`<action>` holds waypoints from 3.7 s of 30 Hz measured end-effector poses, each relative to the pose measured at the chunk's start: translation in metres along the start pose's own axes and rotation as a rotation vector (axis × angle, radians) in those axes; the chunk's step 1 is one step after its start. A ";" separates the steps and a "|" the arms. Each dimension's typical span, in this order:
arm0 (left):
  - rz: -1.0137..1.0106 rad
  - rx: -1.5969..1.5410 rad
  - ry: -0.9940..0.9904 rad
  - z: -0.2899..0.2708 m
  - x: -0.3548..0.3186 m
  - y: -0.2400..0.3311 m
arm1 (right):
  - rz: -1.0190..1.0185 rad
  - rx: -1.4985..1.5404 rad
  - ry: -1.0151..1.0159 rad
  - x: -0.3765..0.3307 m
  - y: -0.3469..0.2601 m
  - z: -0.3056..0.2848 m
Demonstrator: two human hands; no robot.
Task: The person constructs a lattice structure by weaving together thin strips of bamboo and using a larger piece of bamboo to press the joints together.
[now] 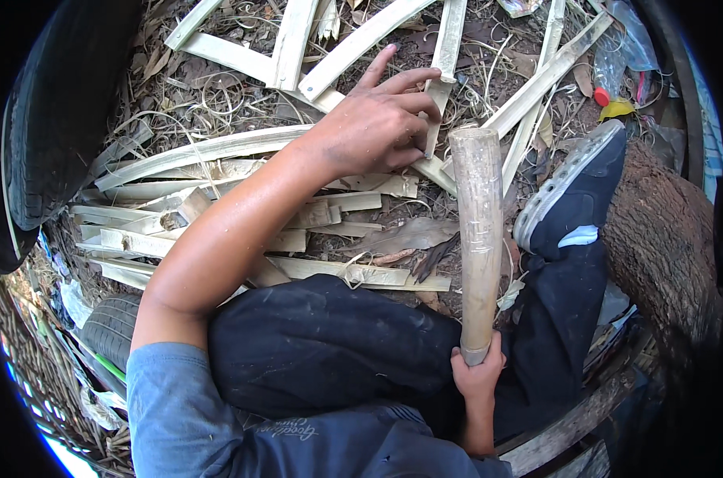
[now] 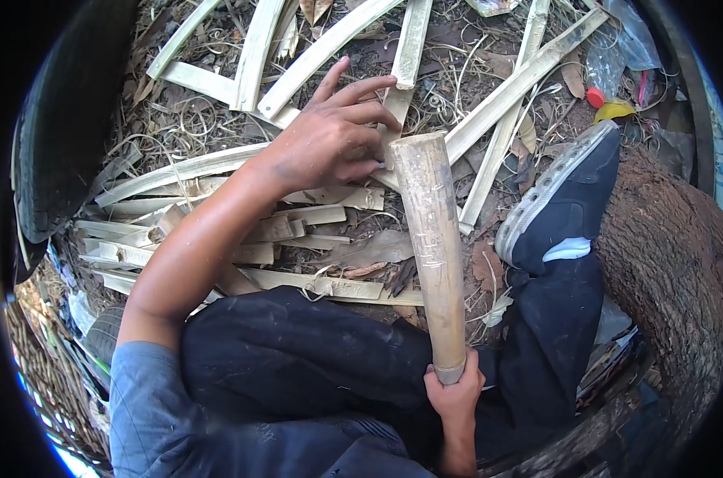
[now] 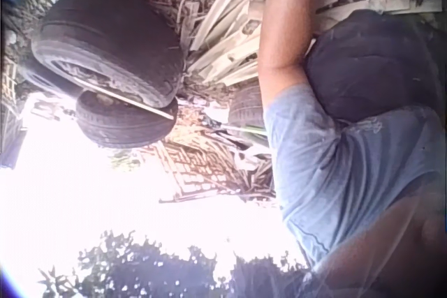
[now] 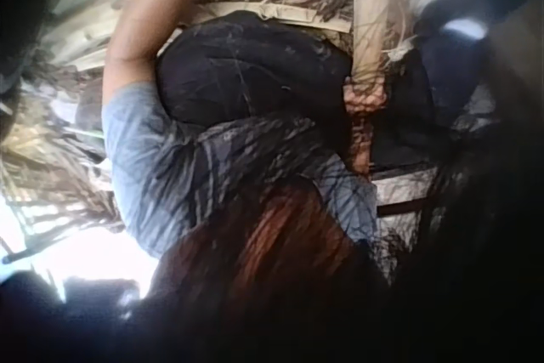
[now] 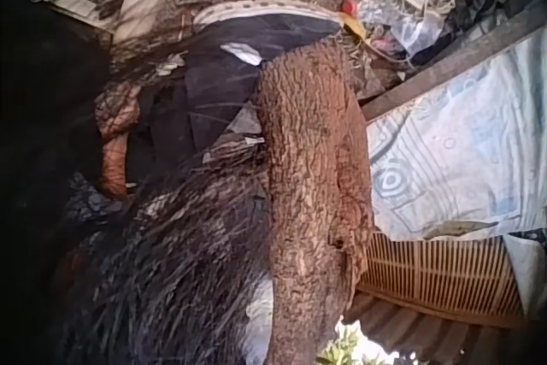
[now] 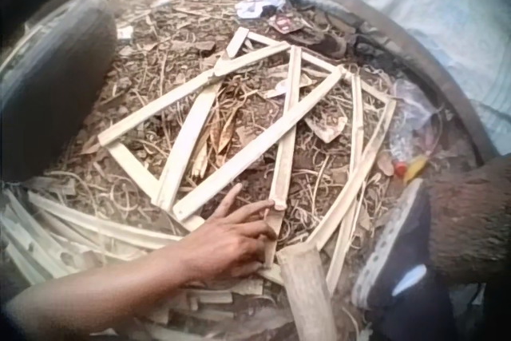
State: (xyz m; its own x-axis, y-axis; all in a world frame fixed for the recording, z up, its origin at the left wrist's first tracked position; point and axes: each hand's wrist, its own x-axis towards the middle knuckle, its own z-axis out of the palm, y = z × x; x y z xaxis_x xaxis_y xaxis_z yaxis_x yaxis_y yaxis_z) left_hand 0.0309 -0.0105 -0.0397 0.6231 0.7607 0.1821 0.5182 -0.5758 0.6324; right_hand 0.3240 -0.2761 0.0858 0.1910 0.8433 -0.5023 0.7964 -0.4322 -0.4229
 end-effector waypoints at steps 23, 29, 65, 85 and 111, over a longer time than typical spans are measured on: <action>-0.154 -0.029 -0.040 -0.003 -0.003 -0.007 | -0.043 0.046 0.052 -0.001 -0.002 0.006; -0.173 0.038 -0.075 -0.005 -0.002 -0.006 | -0.101 0.019 0.037 0.002 -0.005 0.007; -0.036 0.156 -0.050 -0.003 -0.003 -0.021 | -0.030 -0.039 -0.024 0.009 -0.010 0.004; -0.069 0.118 -0.060 0.001 -0.007 -0.017 | -0.035 0.062 0.008 -0.003 -0.009 0.005; -0.077 0.108 -0.079 -0.003 -0.004 -0.017 | -0.123 0.122 0.090 -0.004 -0.010 0.006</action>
State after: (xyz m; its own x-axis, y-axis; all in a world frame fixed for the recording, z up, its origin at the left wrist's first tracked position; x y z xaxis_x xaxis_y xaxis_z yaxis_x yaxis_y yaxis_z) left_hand 0.0182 -0.0026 -0.0494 0.6213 0.7801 0.0736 0.6232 -0.5489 0.5571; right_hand 0.3118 -0.2770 0.0880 0.1509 0.9151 -0.3740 0.7422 -0.3548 -0.5685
